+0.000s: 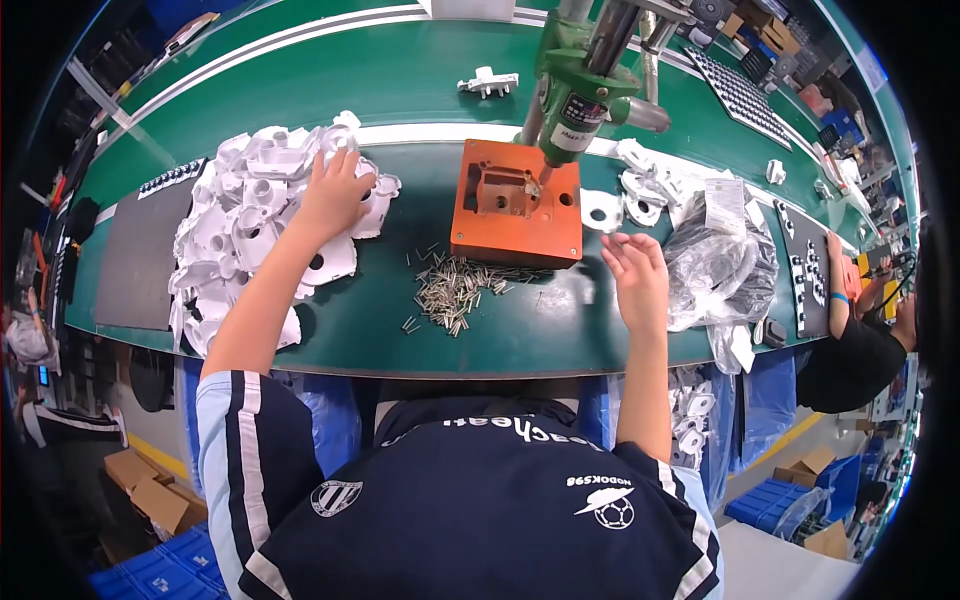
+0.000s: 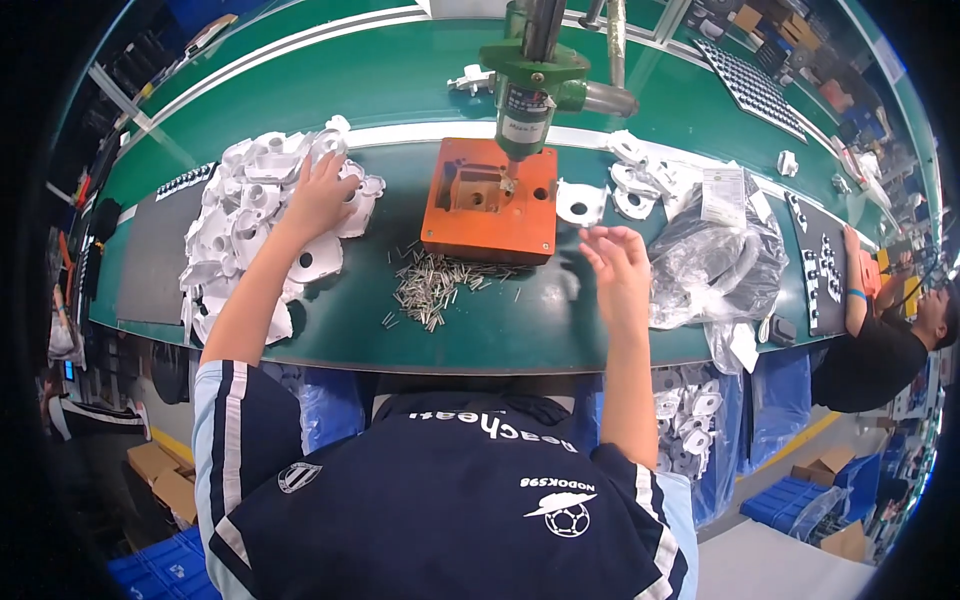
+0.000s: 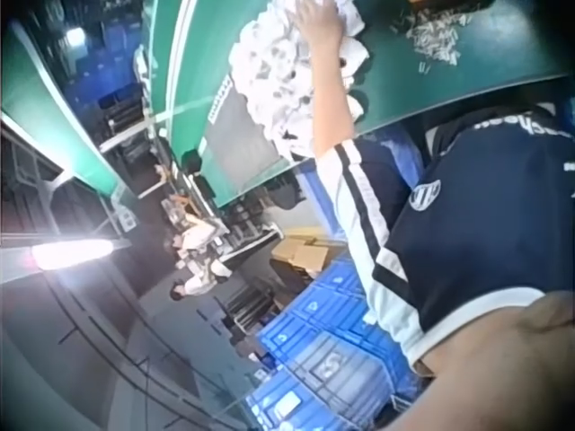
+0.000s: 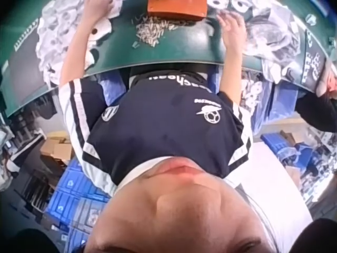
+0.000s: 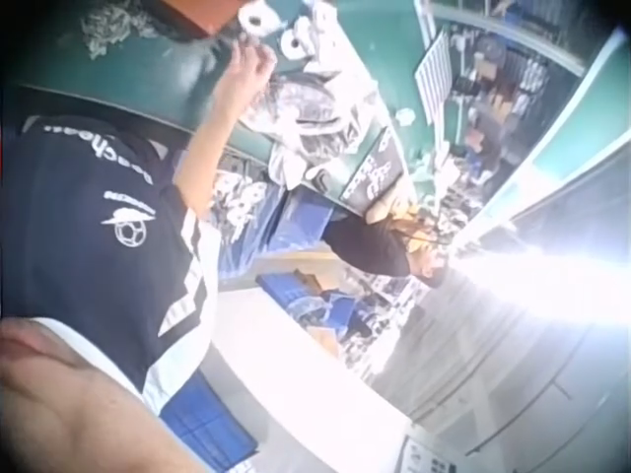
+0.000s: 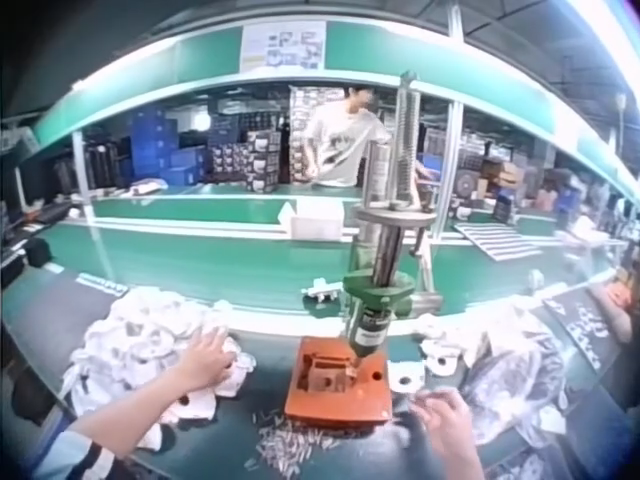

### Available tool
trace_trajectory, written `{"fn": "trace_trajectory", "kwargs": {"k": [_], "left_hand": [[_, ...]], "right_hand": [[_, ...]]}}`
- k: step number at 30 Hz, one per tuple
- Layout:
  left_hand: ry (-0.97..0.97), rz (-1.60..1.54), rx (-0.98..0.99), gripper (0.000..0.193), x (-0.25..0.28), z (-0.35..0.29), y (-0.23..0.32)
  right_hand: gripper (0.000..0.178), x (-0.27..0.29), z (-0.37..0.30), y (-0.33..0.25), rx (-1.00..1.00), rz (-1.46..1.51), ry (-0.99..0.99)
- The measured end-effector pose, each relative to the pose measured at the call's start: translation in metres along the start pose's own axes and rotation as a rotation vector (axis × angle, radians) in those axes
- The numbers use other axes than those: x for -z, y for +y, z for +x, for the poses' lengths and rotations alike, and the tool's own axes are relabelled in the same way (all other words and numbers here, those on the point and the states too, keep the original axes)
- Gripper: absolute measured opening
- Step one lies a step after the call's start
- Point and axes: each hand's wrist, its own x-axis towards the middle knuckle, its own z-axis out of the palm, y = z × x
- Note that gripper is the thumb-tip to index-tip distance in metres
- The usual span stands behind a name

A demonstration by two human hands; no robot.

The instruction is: Use a manual press to assemble small plastic components.

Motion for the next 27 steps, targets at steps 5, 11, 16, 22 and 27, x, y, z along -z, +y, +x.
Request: {"fn": "trace_trajectory", "kwargs": {"k": [5, 11, 16, 22, 27], "left_hand": [[0.075, -0.479, 0.089, 0.034, 0.013, 0.012, -0.017], [0.112, -1.139, 0.419, 0.029, 0.056, 0.015, -0.004], [0.195, -2.020, 0.385, 0.025, 0.061, -0.007, 0.042], [0.249, -2.565, 0.385, 0.045, 0.042, -0.043, 0.098], [0.506, -2.529, 0.447, 0.037, 0.043, -0.050, 0.125]], "right_hand": [[0.030, 0.005, 0.012, 0.015, 0.342, -0.788, 0.081], [0.039, -0.012, 0.023, 0.027, 0.576, -1.704, -0.058], [0.012, 0.006, 0.040, 0.024, 0.512, -1.421, -0.070], [0.021, -0.001, 0.031, 0.017, 0.509, -1.418, -0.130], [0.022, 0.001, 0.033, 0.008, 0.460, -1.275, -0.128]]}}
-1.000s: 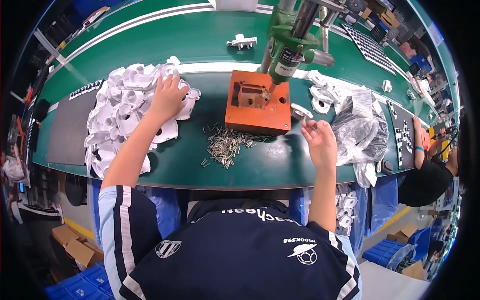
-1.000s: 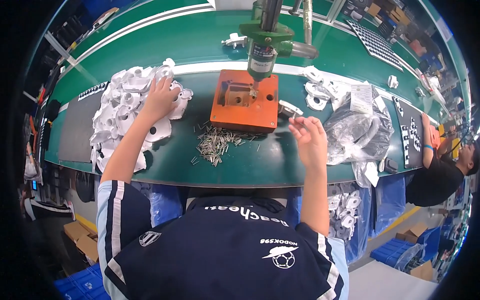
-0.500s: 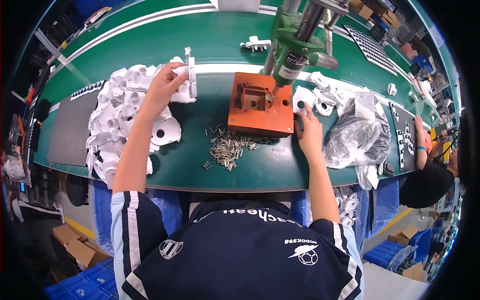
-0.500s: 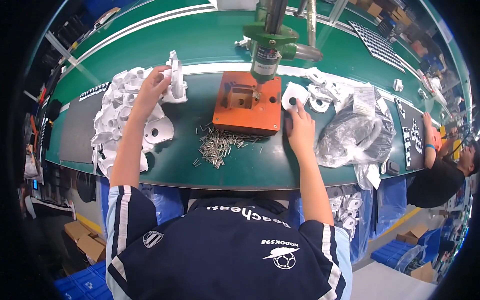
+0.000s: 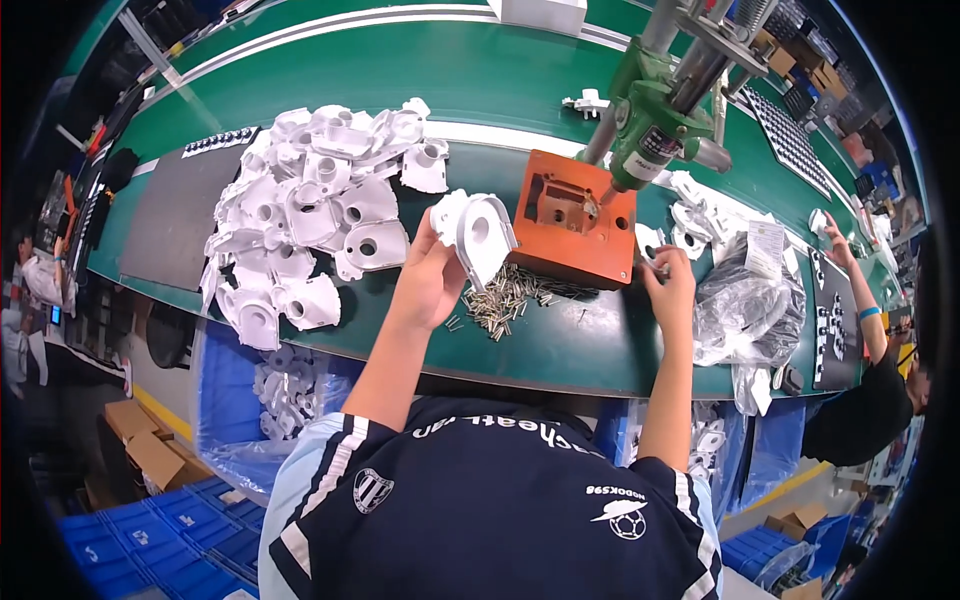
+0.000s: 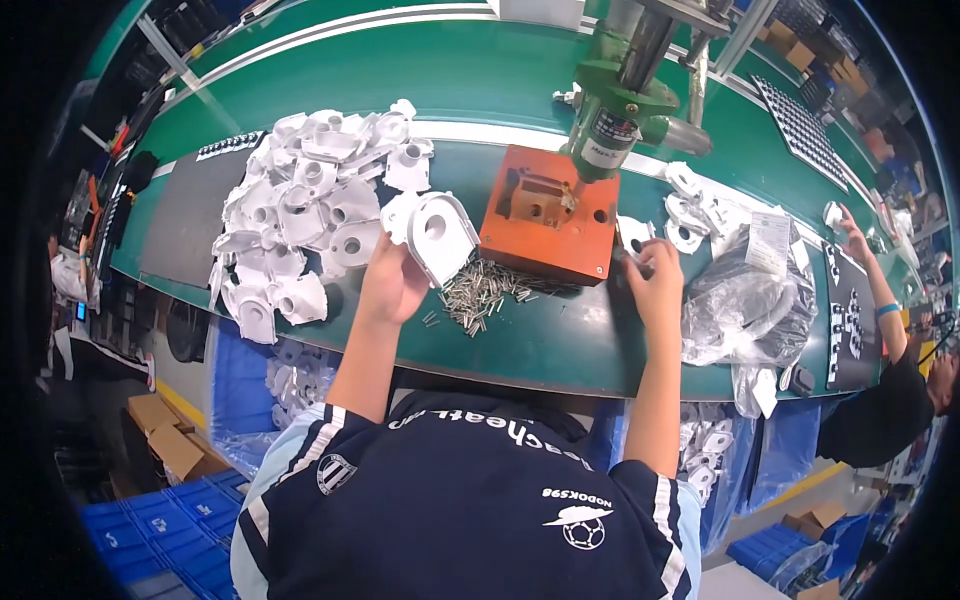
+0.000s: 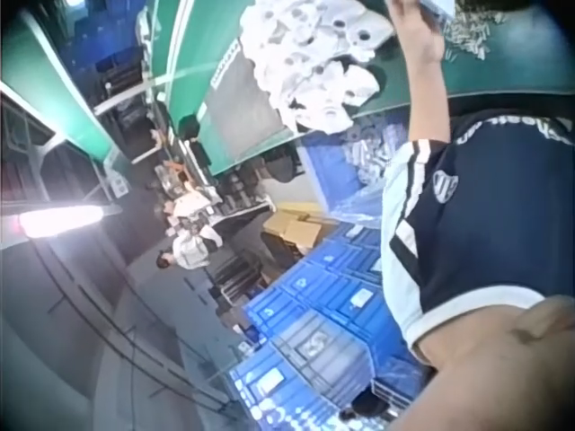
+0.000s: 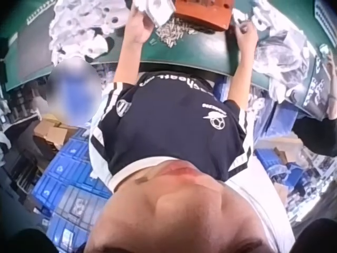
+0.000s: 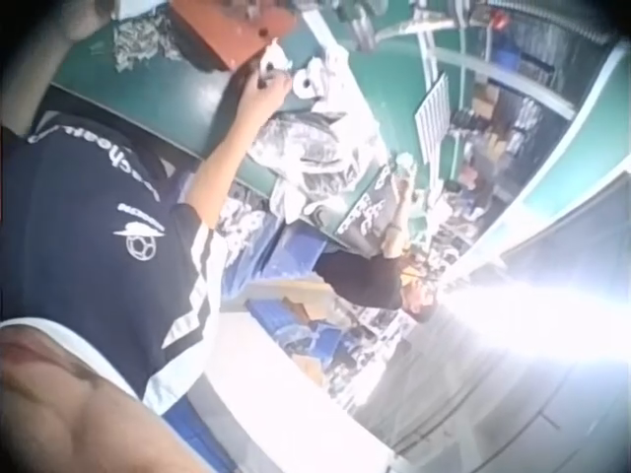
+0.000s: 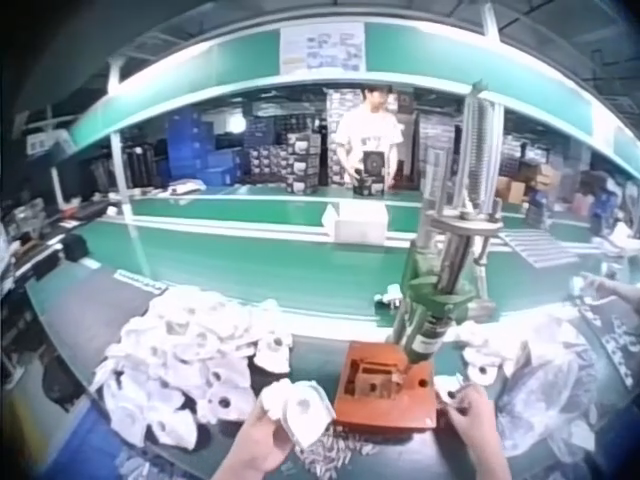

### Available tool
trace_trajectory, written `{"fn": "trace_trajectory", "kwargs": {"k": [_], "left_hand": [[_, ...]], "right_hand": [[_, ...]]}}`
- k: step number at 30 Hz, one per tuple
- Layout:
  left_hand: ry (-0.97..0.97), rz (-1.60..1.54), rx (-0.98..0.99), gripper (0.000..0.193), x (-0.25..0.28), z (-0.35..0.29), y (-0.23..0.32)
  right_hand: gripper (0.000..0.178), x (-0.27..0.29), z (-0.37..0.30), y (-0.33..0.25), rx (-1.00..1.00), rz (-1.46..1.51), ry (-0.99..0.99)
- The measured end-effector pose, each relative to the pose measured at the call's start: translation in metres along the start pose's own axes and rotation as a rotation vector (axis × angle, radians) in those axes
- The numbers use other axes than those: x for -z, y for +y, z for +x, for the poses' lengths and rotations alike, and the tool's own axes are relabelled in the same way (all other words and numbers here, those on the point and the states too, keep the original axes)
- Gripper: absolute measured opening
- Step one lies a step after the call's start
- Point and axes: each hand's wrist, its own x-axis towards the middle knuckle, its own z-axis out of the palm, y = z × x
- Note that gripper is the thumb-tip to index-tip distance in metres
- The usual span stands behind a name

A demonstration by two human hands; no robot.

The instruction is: Use a manual press to assemble small plastic components.

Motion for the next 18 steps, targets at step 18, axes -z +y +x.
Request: {"fn": "trace_trajectory", "kwargs": {"k": [18], "left_hand": [[-0.016, 0.349, 0.006, 0.028, -0.066, -0.039, -0.053]], "right_hand": [[0.039, -0.037, -0.029, -0.153, 0.258, 0.578, 0.088]]}}
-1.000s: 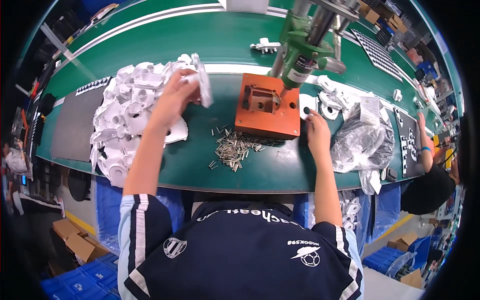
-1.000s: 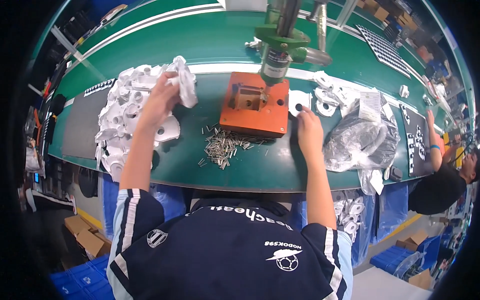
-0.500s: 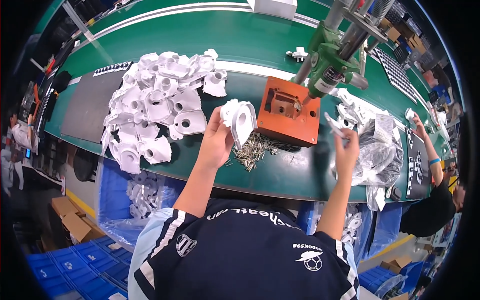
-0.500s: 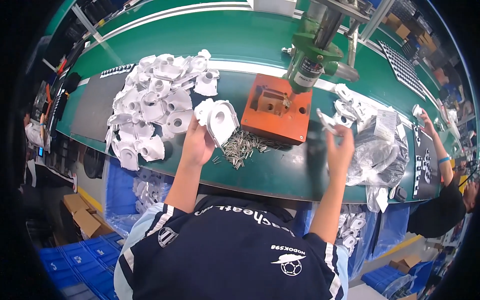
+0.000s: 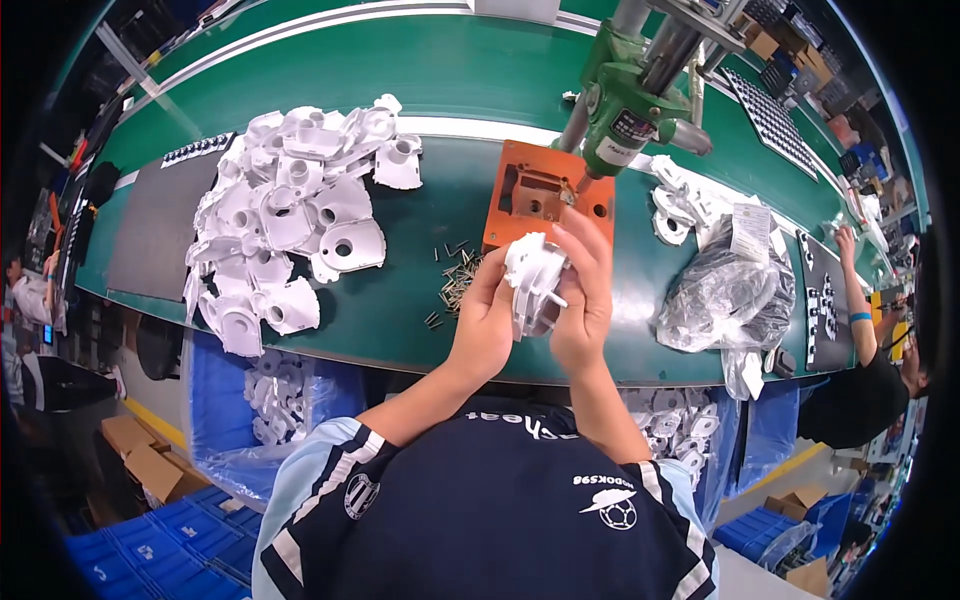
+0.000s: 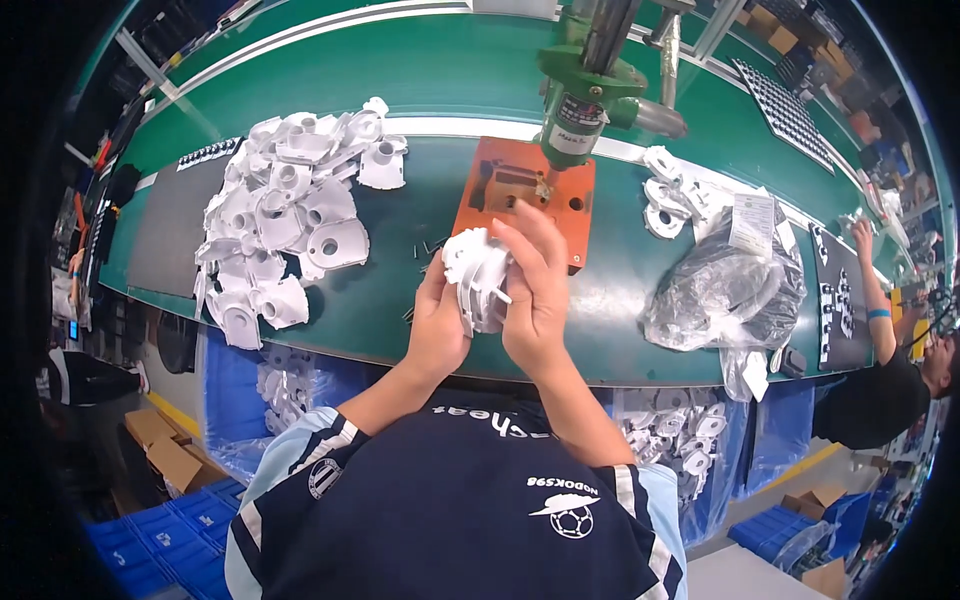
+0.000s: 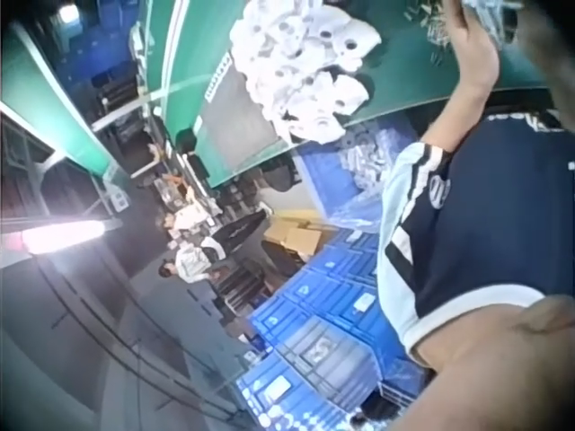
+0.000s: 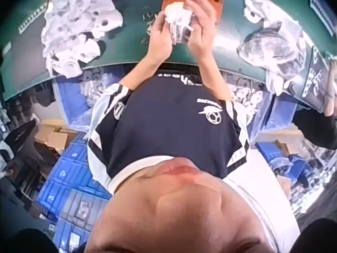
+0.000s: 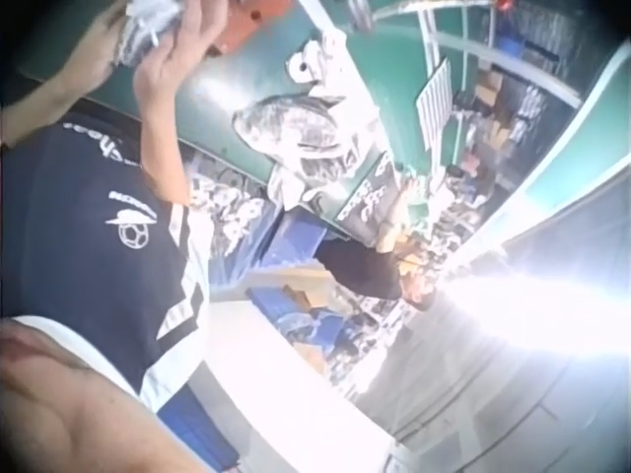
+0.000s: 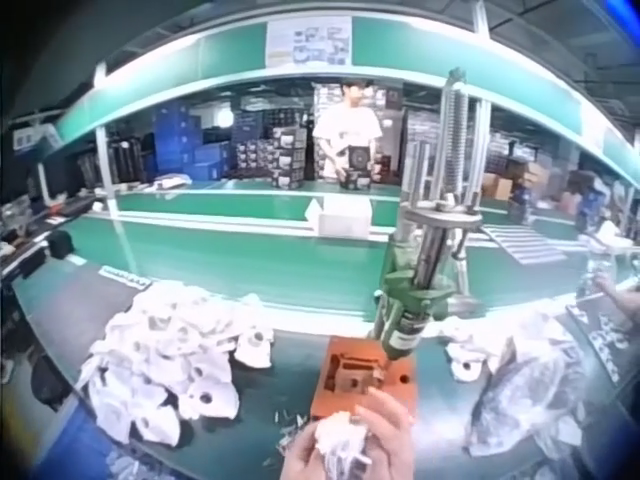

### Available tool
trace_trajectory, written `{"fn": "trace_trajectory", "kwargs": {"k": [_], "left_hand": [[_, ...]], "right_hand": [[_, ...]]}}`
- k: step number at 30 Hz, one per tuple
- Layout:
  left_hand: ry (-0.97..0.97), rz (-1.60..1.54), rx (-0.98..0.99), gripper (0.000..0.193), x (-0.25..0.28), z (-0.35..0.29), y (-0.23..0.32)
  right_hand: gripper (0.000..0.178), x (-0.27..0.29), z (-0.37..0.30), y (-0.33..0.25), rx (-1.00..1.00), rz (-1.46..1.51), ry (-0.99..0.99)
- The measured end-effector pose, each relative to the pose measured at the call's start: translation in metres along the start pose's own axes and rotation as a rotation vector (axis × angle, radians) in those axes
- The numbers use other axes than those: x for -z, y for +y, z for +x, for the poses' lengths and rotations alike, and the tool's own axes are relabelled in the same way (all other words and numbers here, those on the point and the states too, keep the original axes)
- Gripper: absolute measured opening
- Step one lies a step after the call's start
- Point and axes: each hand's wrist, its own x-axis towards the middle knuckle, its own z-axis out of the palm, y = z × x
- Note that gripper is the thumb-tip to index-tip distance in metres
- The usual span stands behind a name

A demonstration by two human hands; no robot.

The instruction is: Use a manual press to assemble small plastic components.

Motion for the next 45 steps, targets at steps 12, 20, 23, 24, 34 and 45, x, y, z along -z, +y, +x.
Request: {"fn": "trace_trajectory", "kwargs": {"k": [12, 20, 23, 24, 34, 45], "left_hand": [[-0.018, -0.061, 0.018, 0.028, 0.004, 0.008, -0.003], [-0.014, 0.207, -0.104, 0.027, -0.003, 0.003, -0.002], [-0.028, 0.198, -0.081, 0.029, -0.003, 0.002, 0.000], [-0.040, 0.149, -0.057, 0.030, -0.001, 0.003, 0.001], [-0.061, 0.411, -0.231, 0.034, -0.009, -0.005, 0.004], [-0.211, 0.579, -0.297, 0.070, -0.007, -0.008, -0.001]], "right_hand": [[0.033, 0.002, -0.013, 0.008, -0.516, 0.631, 0.095], [0.031, -0.001, -0.011, 0.011, -0.517, 0.649, 0.131], [0.031, -0.007, -0.016, 0.016, -0.403, 0.540, 0.115], [0.031, -0.006, -0.017, 0.019, -0.333, 0.458, 0.075], [0.037, -0.015, -0.020, 0.016, -0.282, 0.399, 0.170], [0.026, 0.004, -0.012, 0.016, -0.470, 0.471, 0.199]]}}
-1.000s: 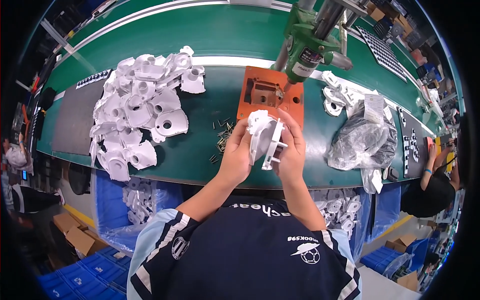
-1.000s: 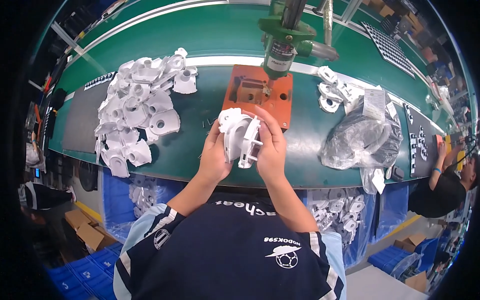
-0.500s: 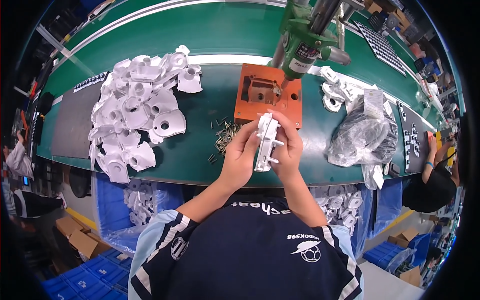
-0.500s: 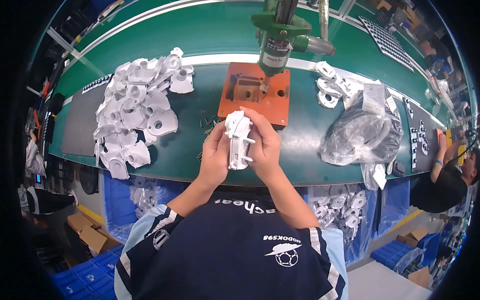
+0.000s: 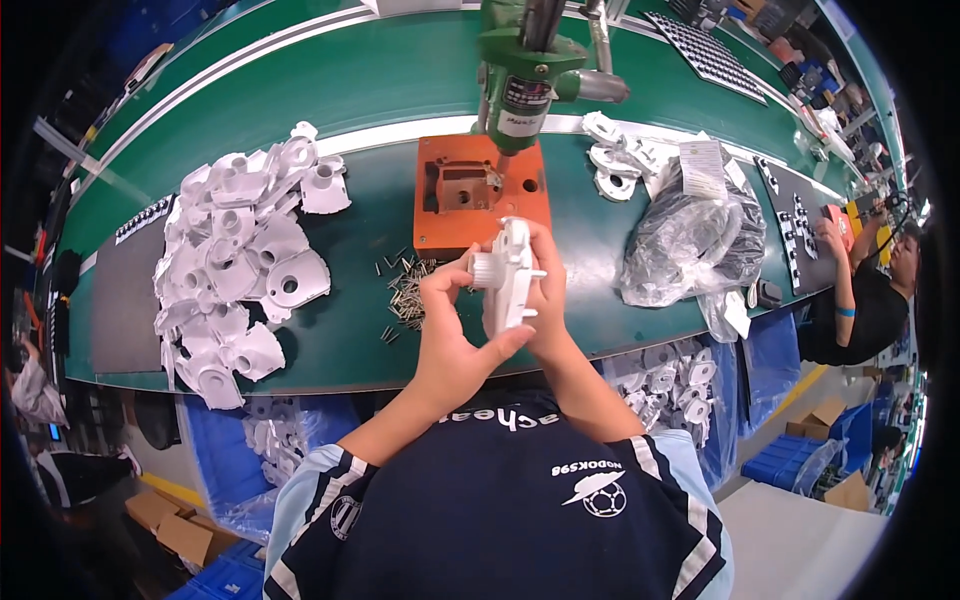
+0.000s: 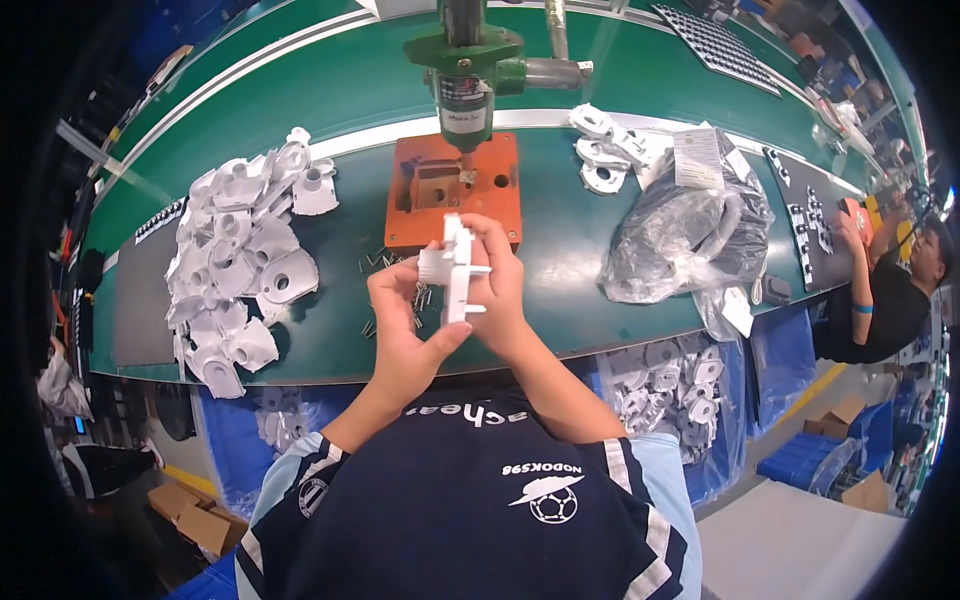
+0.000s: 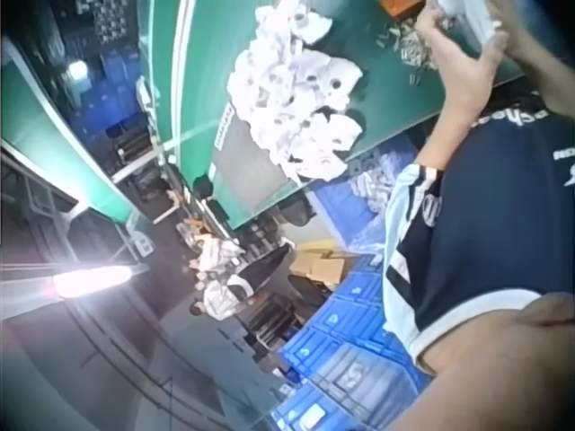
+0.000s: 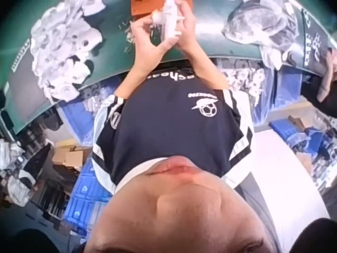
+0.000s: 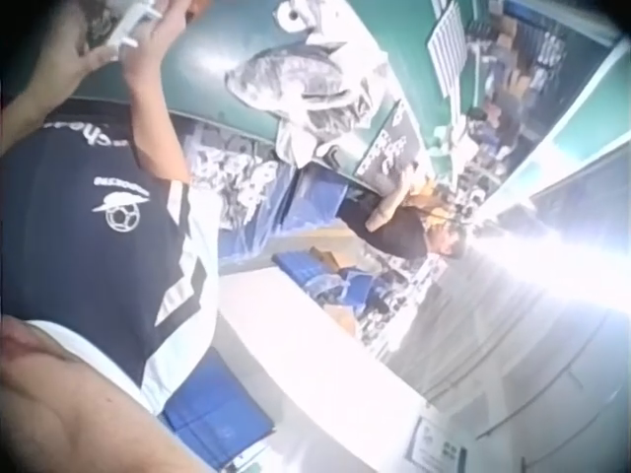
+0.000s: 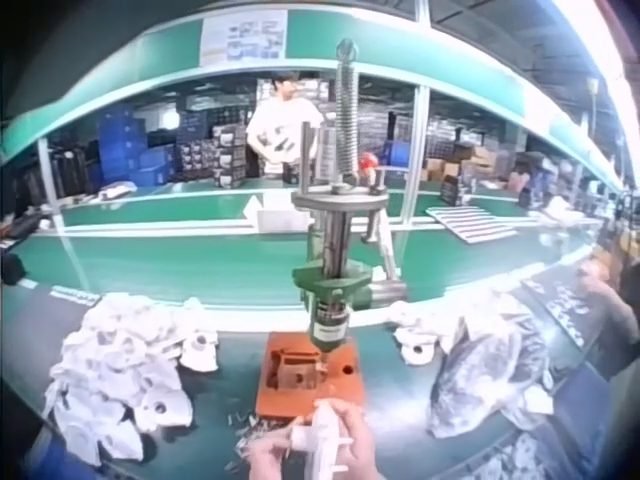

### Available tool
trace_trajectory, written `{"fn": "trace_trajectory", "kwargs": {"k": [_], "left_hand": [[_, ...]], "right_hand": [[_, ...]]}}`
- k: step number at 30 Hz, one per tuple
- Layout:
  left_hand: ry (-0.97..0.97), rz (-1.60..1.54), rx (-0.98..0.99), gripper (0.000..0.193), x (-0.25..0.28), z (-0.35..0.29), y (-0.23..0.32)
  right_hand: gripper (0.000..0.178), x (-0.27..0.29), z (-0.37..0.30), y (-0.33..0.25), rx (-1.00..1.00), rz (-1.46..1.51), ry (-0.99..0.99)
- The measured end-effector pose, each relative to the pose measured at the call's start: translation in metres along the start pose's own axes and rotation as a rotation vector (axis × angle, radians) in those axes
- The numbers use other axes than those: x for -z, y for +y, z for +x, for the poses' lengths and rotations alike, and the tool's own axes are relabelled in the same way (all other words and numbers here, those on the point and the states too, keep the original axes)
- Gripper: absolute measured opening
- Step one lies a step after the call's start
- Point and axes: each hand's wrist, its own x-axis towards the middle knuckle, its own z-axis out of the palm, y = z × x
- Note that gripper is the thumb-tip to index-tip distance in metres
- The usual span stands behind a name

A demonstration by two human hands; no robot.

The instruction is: Use a manual press to assemble small plastic components.

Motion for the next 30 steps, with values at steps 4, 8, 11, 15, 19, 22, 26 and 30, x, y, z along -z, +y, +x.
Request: {"fn": "trace_trajectory", "kwargs": {"k": [4, 8, 11, 15, 19, 22, 26, 30], "left_hand": [[-0.017, -0.124, 0.150, 0.060, 0.002, 0.006, 0.007], [0.009, -0.160, 0.237, 0.058, -0.007, 0.004, 0.015], [0.090, -0.234, 0.252, 0.041, -0.009, -0.006, -0.004], [-0.010, 0.168, 0.123, 0.018, 0.015, 0.012, 0.003], [0.021, 0.583, -0.354, 0.028, 0.047, 0.048, -0.008], [-0.057, 0.804, -0.499, 0.026, 0.053, 0.079, -0.014], [-0.119, 0.972, -0.578, 0.018, 0.042, 0.102, -0.035], [-0.068, 1.038, -0.588, 0.016, 0.032, 0.108, -0.062]], "right_hand": [[0.027, 0.013, -0.001, 0.006, 0.098, -0.114, 0.045], [0.029, 0.014, 0.001, -0.001, 0.197, -0.230, 0.092], [0.034, 0.021, -0.003, -0.002, 0.158, -0.205, 0.016], [0.028, 0.058, 0.008, -0.008, 0.368, -0.319, 0.123], [0.015, 0.162, 0.017, -0.025, 0.324, -0.783, 0.663], [0.016, 0.245, -0.004, -0.027, 0.097, -1.227, 0.594], [0.021, 0.241, -0.010, -0.020, -0.088, -1.454, 0.394], [0.017, 0.246, -0.001, -0.009, -0.026, -1.469, 0.337]]}}
